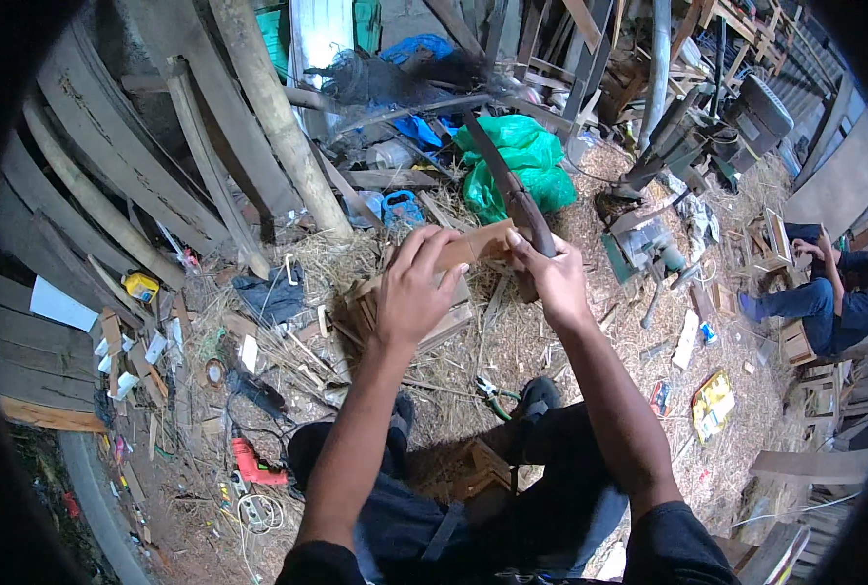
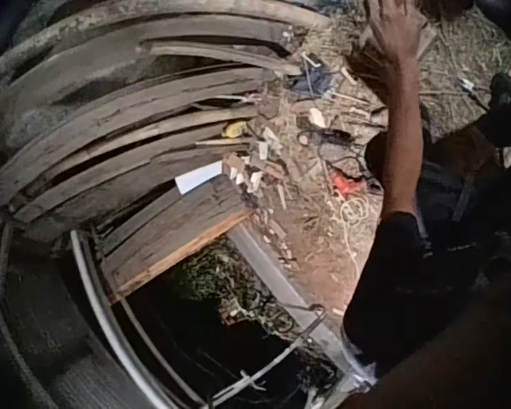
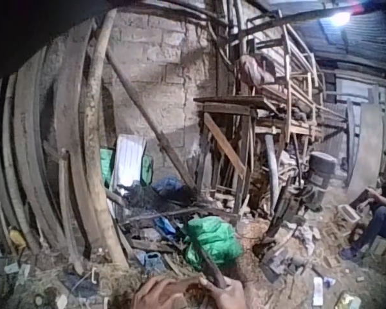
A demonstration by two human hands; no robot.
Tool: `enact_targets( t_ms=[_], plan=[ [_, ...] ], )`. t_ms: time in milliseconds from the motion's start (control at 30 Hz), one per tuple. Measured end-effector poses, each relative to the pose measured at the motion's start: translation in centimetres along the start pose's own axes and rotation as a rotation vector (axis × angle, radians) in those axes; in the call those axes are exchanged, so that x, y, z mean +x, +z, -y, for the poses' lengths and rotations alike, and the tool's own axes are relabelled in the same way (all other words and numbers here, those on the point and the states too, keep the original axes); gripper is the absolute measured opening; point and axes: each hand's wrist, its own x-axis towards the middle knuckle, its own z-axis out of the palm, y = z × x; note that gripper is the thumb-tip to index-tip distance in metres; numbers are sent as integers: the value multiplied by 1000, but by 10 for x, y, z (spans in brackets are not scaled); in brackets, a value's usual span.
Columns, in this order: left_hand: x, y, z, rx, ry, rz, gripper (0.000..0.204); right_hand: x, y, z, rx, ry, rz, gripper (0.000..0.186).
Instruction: The person fits wooden pieces together, marks a piece of wood with a pencil, and cuts it using a hand saw.
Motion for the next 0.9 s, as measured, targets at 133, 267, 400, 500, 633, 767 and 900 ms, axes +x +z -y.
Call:
enact_targets(
  t_ms=[133, 267, 400, 500, 633, 767, 900],
  plan=[
    [-8, -14, -16, 62, 107, -147, 42, -8, 4, 9, 196, -38, 41, 26],
    [-10, -20, -26, 91, 184, -246, 42, -11, 7, 14, 259, -185, 52, 24],
    [-11, -21, -23, 137, 312, -218, 45, -13, -4, 9, 343, -77, 90, 26],
    [-12, -20, -22, 187, 333, -180, 44, -14, -5, 7, 403, -19, 68, 22],
    [-20, -24, -23, 184, 295, -92, 42, -23, 1, 13, 449, 81, 48, 18],
    [-14, -25, -20, 105, 340, -78, 35, -21, -5, 8, 390, 92, 40, 21],
    [-16, -26, -17, 8, 285, 9, 34, -21, 0, 15, 289, 84, -24, 22]
  ],
)
